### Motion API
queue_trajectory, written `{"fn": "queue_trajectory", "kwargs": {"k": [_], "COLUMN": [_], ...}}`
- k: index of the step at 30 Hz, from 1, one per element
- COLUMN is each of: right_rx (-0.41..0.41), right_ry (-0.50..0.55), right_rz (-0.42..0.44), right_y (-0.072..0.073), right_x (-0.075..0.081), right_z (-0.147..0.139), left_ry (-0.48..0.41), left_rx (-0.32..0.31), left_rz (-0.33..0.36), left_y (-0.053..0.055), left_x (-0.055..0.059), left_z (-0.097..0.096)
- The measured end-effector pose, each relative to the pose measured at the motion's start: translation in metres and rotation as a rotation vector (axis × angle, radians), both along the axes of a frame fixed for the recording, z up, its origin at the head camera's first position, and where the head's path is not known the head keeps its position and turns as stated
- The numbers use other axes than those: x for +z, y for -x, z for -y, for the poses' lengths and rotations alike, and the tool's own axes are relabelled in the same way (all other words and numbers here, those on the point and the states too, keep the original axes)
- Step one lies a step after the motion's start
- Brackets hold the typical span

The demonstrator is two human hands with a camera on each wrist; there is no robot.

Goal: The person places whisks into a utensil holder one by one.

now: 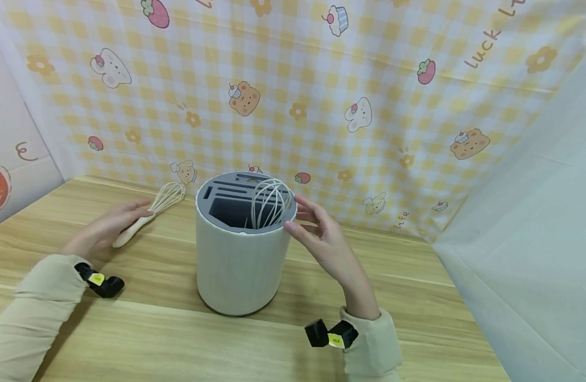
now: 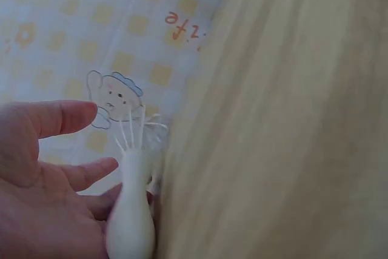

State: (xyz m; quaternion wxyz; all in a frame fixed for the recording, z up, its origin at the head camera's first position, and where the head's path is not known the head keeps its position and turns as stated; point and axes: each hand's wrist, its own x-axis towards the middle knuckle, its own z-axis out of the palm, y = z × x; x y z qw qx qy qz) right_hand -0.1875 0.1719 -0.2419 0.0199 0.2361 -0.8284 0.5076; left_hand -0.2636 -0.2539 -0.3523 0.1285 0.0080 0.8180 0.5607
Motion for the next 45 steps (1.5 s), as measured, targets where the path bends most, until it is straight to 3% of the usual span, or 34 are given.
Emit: {"fn": "queue_trajectory", "kwargs": {"k": [6,15,25,29,32,36,40,45], "right_rx": [0.0,-0.003,0.001,0.004,0.005,0.007,0.009,0.006], "right_ry": [0.0,0.004,0.01,0.01,0.009,0.007,0.008,0.006], "right_rz": [0.005,0.009,0.005,0.002,0.0,0.006,0.014,0.011], "right_y": [0.0,0.0,0.0,0.0,0.0,-0.001,-0.001,-0.002], "right_x": [0.0,0.0,-0.001,-0.001,0.0,0.0,0.0,0.0], "right_z": [0.0,0.0,-0.001,0.0,0.0,0.0,0.0,0.0], "left_ry": [0.02,0.079,0.142,0.144,0.086,-0.062,-0.22,-0.555], "left_rx": [-0.018,0.005,0.023,0.03,0.058,0.093,0.13,0.154], "left_rz": [-0.035,-0.065,-0.003,-0.017,-0.03,-0.048,-0.147,-0.318], "left_y": [0.001,-0.001,-0.004,-0.005,-0.006,-0.008,-0.011,-0.02], "left_x": [-0.009,-0.008,-0.005,-0.004,-0.001,0.009,0.028,0.055], "left_z": [-0.002,-0.002,-0.006,-0.004,-0.003,-0.003,-0.007,-0.023]}}
